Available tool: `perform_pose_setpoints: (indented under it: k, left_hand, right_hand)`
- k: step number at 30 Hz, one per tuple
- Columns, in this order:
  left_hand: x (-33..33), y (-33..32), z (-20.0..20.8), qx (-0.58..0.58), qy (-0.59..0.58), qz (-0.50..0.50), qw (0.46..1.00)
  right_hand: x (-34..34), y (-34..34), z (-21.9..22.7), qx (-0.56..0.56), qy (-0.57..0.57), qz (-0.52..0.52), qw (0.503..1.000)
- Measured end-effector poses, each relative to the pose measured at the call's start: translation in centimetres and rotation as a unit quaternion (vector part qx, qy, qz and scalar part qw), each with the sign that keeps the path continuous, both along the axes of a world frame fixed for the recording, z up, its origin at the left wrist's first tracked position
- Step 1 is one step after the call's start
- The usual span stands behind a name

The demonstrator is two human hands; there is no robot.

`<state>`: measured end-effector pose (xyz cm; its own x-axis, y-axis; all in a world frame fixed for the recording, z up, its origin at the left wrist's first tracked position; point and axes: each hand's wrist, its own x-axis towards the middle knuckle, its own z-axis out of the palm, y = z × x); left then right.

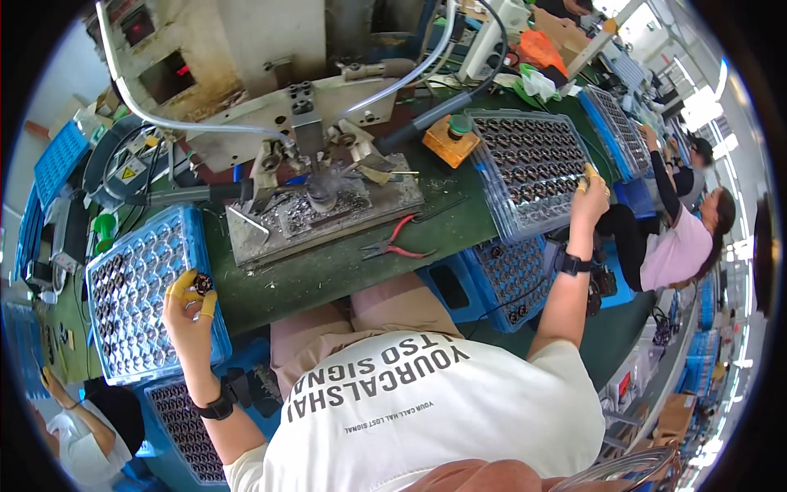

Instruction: Assembling small electronic components using an industrial assembly machine on a production line.

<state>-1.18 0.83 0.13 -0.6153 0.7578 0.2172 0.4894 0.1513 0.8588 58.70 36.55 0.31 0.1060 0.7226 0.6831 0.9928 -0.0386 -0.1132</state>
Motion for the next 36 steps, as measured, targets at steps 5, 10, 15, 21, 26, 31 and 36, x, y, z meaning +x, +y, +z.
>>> perform_pose_setpoints:
  k: [5,10,15,21,26,31,36]
  left_hand:
    - [-1.1,-1.0,-1.7,0.032,-0.05,0.026,0.998]
    - [-1.1,-0.6,-2.2,0.068,-0.06,0.02,0.996]
    - [-1.2,-0.4,-2.0,0.054,-0.055,0.006,0.997]
    - [-0.3,-1.1,-1.7,0.077,-0.057,0.035,0.995]
    - [0.2,0.1,-0.8,0.058,-0.011,0.03,0.998]
    - [0.7,0.0,-0.2,0.065,-0.018,0.053,0.996]
    - [0.6,-0.1,-0.7,0.075,-0.049,0.054,0.995]
  right_hand:
    - [3.1,2.5,-2.4,-0.129,0.013,-0.13,0.983]
    - [3.5,2.1,-2.8,-0.128,0.03,-0.123,0.984]
    - [3.9,2.0,-2.6,-0.147,-0.008,-0.132,0.98]
    - [-1.0,0.2,-0.4,0.016,-0.016,-0.012,1.0]
    - [-15.1,-8.0,2.1,0.151,0.06,0.295,0.942]
    - [-26.6,-15.2,-1.7,-0.003,0.204,0.576,0.792]
    - [-29.8,-17.8,-5.7,-0.222,0.441,0.602,0.628]
